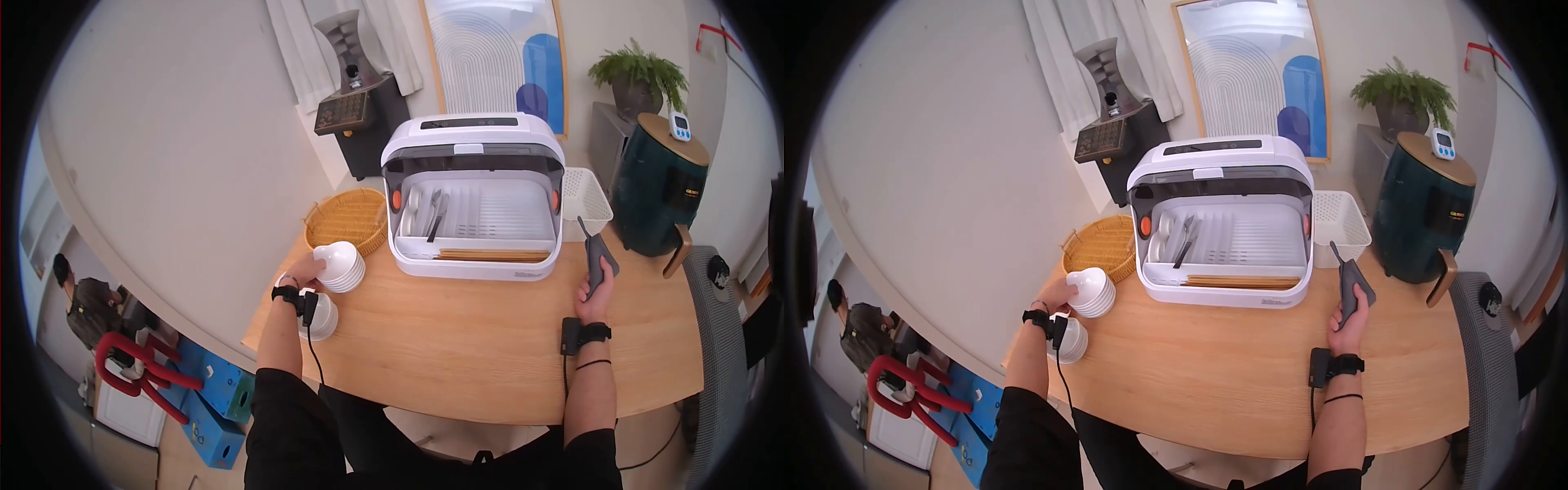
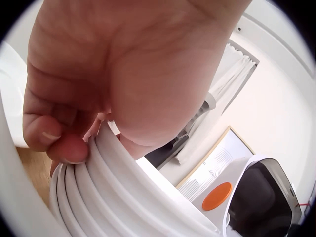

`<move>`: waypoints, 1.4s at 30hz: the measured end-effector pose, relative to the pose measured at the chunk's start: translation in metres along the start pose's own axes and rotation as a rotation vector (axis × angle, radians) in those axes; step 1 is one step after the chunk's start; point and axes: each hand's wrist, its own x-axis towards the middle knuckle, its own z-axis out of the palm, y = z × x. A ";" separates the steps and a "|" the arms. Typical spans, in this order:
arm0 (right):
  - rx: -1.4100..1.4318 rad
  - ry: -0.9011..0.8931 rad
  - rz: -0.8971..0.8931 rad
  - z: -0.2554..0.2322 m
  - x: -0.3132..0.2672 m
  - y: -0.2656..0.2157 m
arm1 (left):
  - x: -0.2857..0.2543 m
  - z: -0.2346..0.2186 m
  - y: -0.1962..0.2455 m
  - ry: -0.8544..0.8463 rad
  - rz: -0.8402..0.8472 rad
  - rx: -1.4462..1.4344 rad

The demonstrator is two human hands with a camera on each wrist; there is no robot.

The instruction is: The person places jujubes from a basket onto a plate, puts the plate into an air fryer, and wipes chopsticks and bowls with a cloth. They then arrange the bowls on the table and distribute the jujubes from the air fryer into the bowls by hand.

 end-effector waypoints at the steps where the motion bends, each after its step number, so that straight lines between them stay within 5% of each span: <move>1: 0.006 -0.008 -0.002 0.000 -0.001 0.000 | -0.001 -0.001 -0.001 -0.005 -0.001 0.001; 9: -0.002 0.000 -0.017 -0.001 -0.001 -0.001 | -0.014 -0.006 0.001 0.280 0.061 0.333; 11: 0.006 -0.010 -0.012 -0.001 0.000 -0.001 | -0.007 -0.009 -0.006 0.375 0.257 0.493; 26: -0.063 0.079 -0.167 0.003 -0.006 0.001 | -0.010 -0.001 -0.009 0.484 0.250 0.541; 28: -0.100 0.053 -0.216 0.003 -0.006 0.001 | -0.034 0.020 0.018 0.726 0.489 0.605; 29: -0.101 0.059 -0.219 0.003 -0.006 0.001 | -0.048 0.032 0.036 0.720 0.493 0.604; 35: -0.086 0.022 -0.218 0.002 -0.002 0.003 | -0.112 0.136 0.147 0.045 0.961 0.355; 37: -0.123 0.013 -0.134 -0.005 -0.002 0.001 | -0.098 0.180 0.162 0.059 1.203 0.320; 42: -0.073 0.082 -0.073 0.005 -0.014 -0.004 | -0.062 0.267 0.178 0.168 1.121 0.447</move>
